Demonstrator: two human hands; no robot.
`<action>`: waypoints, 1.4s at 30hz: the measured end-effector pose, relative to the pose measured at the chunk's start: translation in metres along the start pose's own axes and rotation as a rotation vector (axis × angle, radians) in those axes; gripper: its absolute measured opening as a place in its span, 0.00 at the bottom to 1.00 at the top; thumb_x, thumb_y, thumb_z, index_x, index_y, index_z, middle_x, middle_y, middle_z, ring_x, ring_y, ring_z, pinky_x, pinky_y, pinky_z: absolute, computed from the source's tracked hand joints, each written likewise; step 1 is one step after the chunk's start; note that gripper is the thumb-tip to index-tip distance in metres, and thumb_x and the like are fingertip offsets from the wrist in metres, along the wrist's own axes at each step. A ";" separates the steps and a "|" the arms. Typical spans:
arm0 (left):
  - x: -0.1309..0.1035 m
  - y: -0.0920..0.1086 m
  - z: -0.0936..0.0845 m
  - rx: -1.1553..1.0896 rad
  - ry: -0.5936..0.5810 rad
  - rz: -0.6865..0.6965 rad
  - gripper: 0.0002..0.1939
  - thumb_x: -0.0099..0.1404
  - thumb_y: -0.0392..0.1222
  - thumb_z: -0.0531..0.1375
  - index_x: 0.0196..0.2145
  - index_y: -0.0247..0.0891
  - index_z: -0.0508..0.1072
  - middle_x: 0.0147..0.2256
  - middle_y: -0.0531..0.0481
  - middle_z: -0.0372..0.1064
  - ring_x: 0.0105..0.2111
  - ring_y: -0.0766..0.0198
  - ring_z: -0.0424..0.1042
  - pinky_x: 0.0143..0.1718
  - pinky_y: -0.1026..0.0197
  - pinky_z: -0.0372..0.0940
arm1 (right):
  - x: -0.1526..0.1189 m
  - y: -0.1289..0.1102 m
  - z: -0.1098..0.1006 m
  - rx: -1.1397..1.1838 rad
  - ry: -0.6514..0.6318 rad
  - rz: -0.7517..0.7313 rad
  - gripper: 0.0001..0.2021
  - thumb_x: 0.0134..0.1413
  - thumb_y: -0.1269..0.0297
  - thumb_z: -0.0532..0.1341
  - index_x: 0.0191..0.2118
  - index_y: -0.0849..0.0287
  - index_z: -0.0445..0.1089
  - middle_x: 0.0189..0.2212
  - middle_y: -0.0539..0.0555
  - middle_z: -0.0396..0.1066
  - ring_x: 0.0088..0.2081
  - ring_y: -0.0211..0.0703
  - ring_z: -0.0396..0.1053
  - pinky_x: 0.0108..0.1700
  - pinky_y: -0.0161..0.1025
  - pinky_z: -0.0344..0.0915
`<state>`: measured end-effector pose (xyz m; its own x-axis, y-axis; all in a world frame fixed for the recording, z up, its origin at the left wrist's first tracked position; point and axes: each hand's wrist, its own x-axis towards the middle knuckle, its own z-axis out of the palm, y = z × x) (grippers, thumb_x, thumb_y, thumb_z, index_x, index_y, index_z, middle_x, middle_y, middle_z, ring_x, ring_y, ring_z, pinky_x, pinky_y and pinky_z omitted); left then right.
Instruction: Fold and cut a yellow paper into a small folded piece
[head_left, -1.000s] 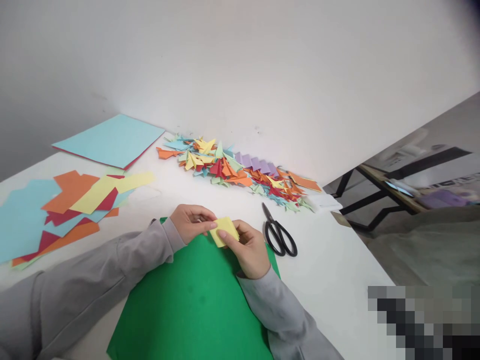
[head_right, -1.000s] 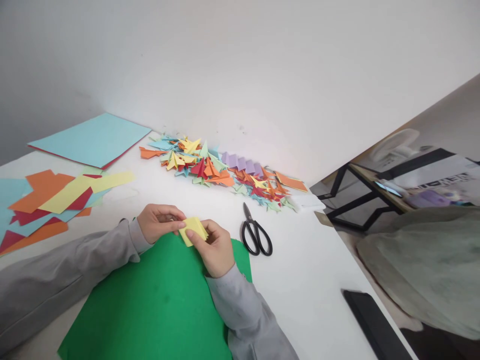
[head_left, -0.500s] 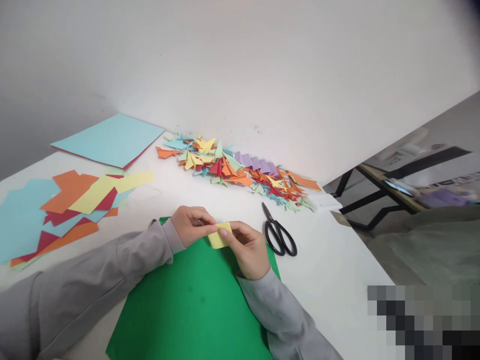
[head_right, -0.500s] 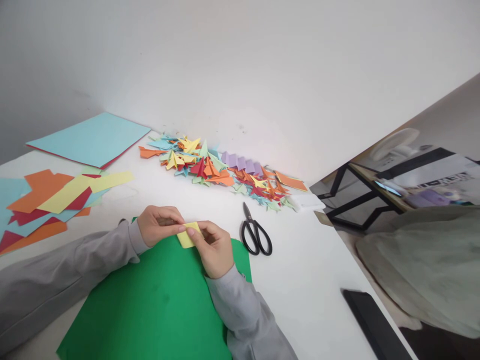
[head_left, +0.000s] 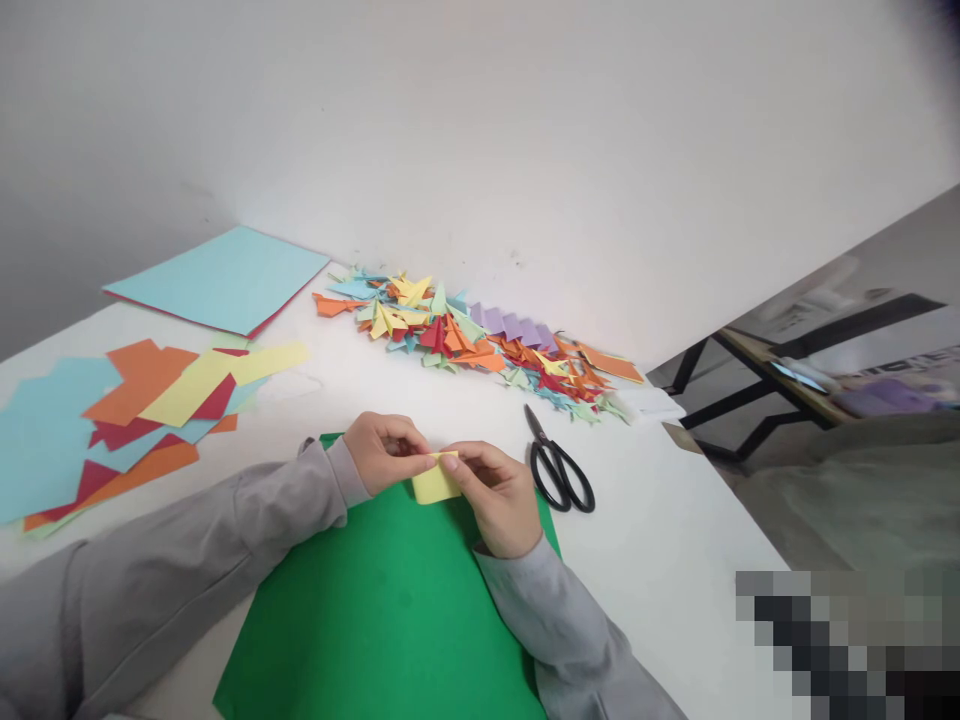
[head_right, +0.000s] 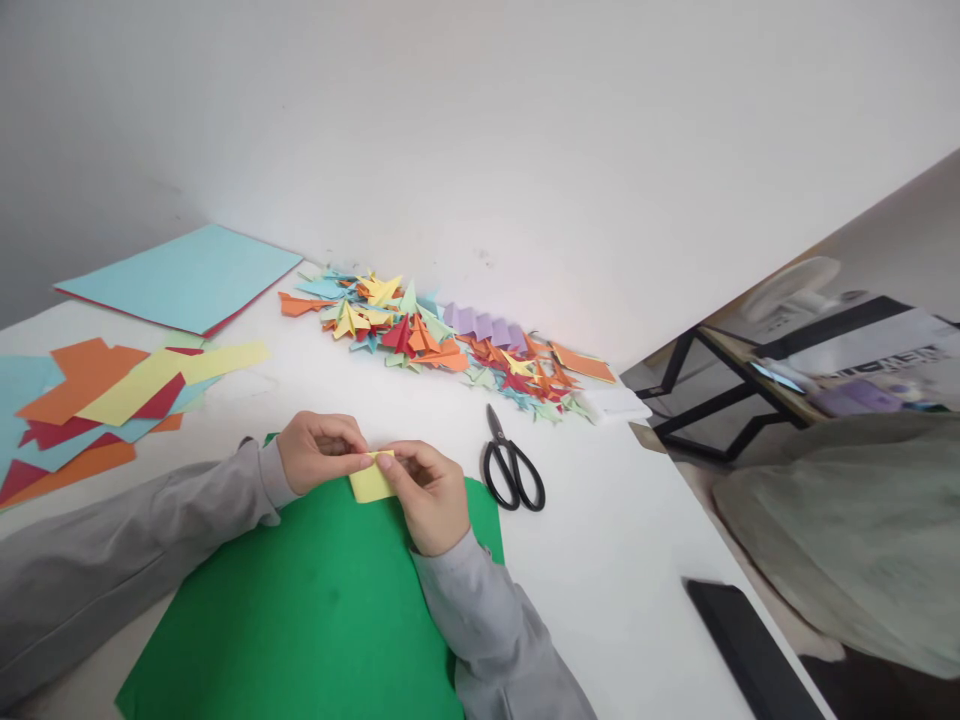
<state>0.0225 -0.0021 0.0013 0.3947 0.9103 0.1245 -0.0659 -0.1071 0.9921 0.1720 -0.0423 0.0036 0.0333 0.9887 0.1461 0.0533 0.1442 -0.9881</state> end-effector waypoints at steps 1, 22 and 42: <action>0.000 0.000 0.000 -0.001 0.000 -0.001 0.06 0.44 0.38 0.63 0.19 0.30 0.71 0.20 0.51 0.64 0.19 0.71 0.62 0.21 0.66 0.58 | 0.000 0.000 0.000 0.003 -0.001 0.002 0.03 0.42 0.66 0.63 0.27 0.58 0.72 0.21 0.48 0.71 0.23 0.33 0.63 0.25 0.31 0.60; 0.007 0.004 -0.002 -0.284 0.105 -0.095 0.05 0.39 0.34 0.66 0.17 0.32 0.74 0.18 0.52 0.68 0.19 0.71 0.65 0.20 0.69 0.60 | 0.004 0.000 0.000 0.110 0.071 -0.065 0.03 0.39 0.71 0.65 0.25 0.56 0.74 0.22 0.48 0.72 0.25 0.35 0.66 0.29 0.34 0.63; 0.007 0.002 -0.001 -0.227 0.128 -0.021 0.06 0.38 0.37 0.67 0.17 0.32 0.74 0.18 0.52 0.67 0.19 0.70 0.64 0.20 0.66 0.59 | 0.003 -0.001 -0.001 0.054 0.078 0.004 0.02 0.38 0.67 0.65 0.24 0.57 0.74 0.18 0.48 0.70 0.21 0.35 0.63 0.24 0.34 0.61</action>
<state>0.0239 0.0042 0.0037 0.2796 0.9562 0.0862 -0.2684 -0.0083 0.9633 0.1731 -0.0391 0.0051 0.1108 0.9834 0.1436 -0.0012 0.1446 -0.9895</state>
